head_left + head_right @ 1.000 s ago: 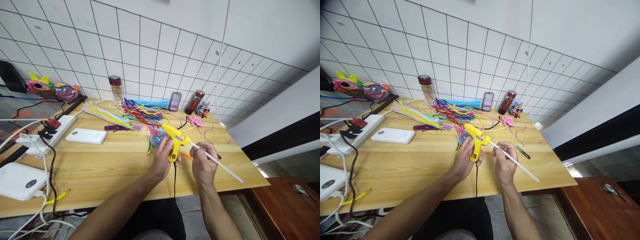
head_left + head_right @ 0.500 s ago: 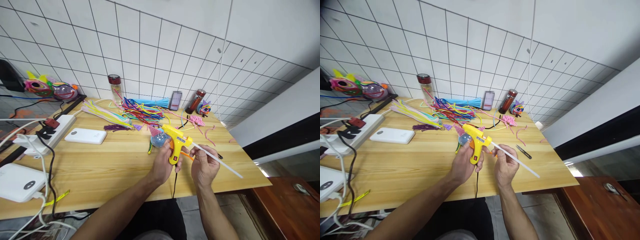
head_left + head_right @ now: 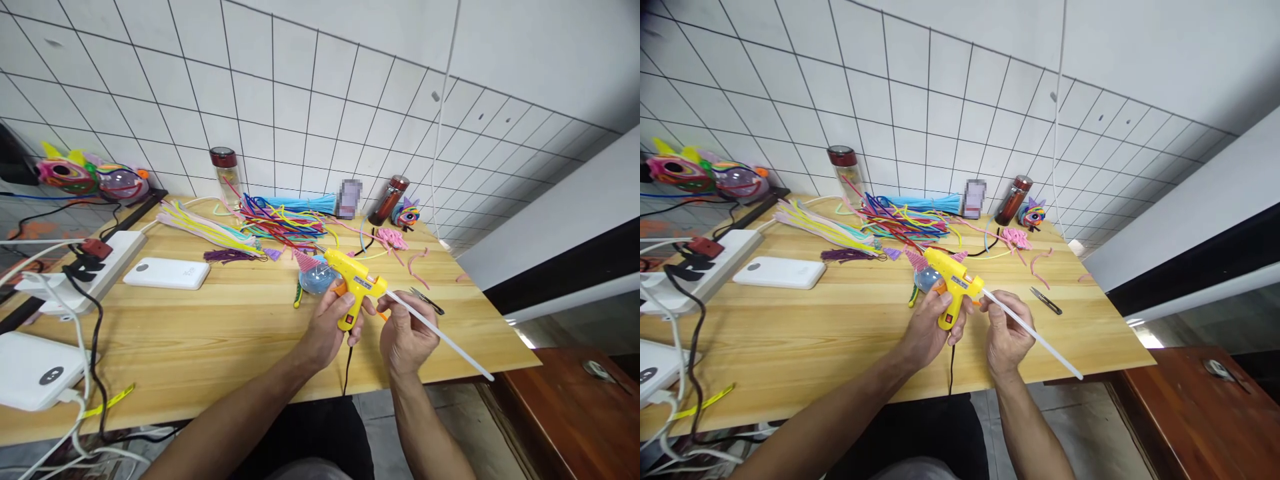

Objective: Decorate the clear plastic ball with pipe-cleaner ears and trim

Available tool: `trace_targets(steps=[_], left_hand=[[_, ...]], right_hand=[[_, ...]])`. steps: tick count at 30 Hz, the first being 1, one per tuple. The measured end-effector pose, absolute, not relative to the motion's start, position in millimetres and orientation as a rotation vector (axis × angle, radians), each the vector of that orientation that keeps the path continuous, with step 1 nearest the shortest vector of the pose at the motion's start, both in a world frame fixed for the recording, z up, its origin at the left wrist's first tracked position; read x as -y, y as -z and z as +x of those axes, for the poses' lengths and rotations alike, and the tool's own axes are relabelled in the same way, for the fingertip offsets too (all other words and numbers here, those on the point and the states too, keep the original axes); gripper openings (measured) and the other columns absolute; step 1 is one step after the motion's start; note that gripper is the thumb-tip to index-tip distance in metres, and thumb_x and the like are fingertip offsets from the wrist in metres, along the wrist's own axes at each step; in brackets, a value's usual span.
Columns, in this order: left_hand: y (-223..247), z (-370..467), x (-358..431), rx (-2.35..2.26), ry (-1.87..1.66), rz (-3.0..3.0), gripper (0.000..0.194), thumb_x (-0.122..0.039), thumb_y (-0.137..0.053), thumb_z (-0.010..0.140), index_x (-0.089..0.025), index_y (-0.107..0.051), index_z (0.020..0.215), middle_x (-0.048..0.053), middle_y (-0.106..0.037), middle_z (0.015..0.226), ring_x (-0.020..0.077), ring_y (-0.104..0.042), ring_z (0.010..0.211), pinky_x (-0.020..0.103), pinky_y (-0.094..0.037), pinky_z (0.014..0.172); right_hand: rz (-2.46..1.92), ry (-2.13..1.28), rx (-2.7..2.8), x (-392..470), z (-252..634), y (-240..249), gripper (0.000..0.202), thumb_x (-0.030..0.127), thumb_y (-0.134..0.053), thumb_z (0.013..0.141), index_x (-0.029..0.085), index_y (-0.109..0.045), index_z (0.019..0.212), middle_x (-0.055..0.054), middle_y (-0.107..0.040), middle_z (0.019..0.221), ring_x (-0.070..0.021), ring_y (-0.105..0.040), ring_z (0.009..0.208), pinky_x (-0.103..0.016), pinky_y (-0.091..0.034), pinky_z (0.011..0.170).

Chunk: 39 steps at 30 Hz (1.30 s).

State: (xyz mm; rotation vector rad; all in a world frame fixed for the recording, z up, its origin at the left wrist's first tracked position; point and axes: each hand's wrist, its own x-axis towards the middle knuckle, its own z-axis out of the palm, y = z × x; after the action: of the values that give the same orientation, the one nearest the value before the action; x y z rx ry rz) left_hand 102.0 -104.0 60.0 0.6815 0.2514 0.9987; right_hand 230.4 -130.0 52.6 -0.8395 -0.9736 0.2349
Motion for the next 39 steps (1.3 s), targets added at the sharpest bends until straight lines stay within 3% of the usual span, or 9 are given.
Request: trace_targets(steps=[7,13,20,26,32,39], left_hand=[[-59.6,102.1,104.3,-0.199,-0.982,0.696,0.054,-0.057,-0.081,0.087,-0.023,-0.05,0.114,0.0,-0.073,0.087,0.0073,-0.053,0.049,0.017,-0.037,0.041],[-61.0,101.6,105.9,-0.191,-0.977,0.684,0.053,-0.056,-0.08,0.088,-0.02,-0.051,0.114,0.005,-0.075,0.097,0.0065,-0.054,0.051,0.017,-0.039,0.042],[-56.5,102.3,105.8,-0.158,-0.974,0.672,0.051,-0.057,-0.077,0.091,-0.019,-0.052,0.116,0.005,-0.075,0.096,0.0066,-0.054,0.049,0.017,-0.04,0.041],[-52.9,102.0,105.3,-0.136,-0.962,0.669,0.049,-0.056,-0.074,0.093,-0.019,-0.053,0.117,0.005,-0.075,0.096,0.0071,-0.055,0.05,0.017,-0.039,0.041],[-53.5,102.1,107.0,-0.131,-0.943,0.674,0.049,-0.055,-0.075,0.092,-0.02,-0.052,0.116,0.004,-0.074,0.093,0.0074,-0.054,0.049,0.017,-0.039,0.042],[-56.3,102.6,105.5,-0.113,-0.922,0.631,0.064,-0.076,-0.061,0.093,-0.017,-0.061,0.115,0.005,-0.073,0.086,0.0093,-0.051,0.048,0.019,-0.038,0.041]], right_hand=[[-0.843,-0.156,0.98,130.6,228.3,-56.2,0.007,0.029,-0.082,0.092,0.026,-0.079,0.096,-0.002,-0.075,0.087,-0.017,-0.071,0.067,-0.035,-0.06,0.063],[-0.835,-0.08,1.039,128.5,229.1,-55.1,0.009,0.032,-0.077,0.096,0.024,-0.074,0.099,-0.002,-0.072,0.088,-0.0187,-0.071,0.074,-0.035,-0.061,0.064],[-0.89,0.064,1.223,124.6,231.5,-57.8,0.007,0.023,-0.074,0.098,0.025,-0.078,0.104,-0.005,-0.076,0.096,-0.0214,-0.073,0.092,-0.039,-0.062,0.08],[-0.825,0.075,1.212,125.4,231.2,-61.3,0.015,0.016,-0.076,0.095,0.026,-0.076,0.106,-0.004,-0.076,0.096,-0.0213,-0.073,0.091,-0.038,-0.062,0.077],[-0.804,0.03,1.182,124.9,229.1,-60.7,0.011,0.019,-0.076,0.096,0.026,-0.075,0.105,-0.004,-0.076,0.096,-0.0209,-0.073,0.092,-0.038,-0.061,0.079],[-0.846,0.064,1.193,126.8,225.7,-63.7,0.003,0.025,-0.074,0.099,0.025,-0.072,0.101,-0.006,-0.075,0.095,-0.0232,-0.073,0.09,-0.042,-0.06,0.079]])
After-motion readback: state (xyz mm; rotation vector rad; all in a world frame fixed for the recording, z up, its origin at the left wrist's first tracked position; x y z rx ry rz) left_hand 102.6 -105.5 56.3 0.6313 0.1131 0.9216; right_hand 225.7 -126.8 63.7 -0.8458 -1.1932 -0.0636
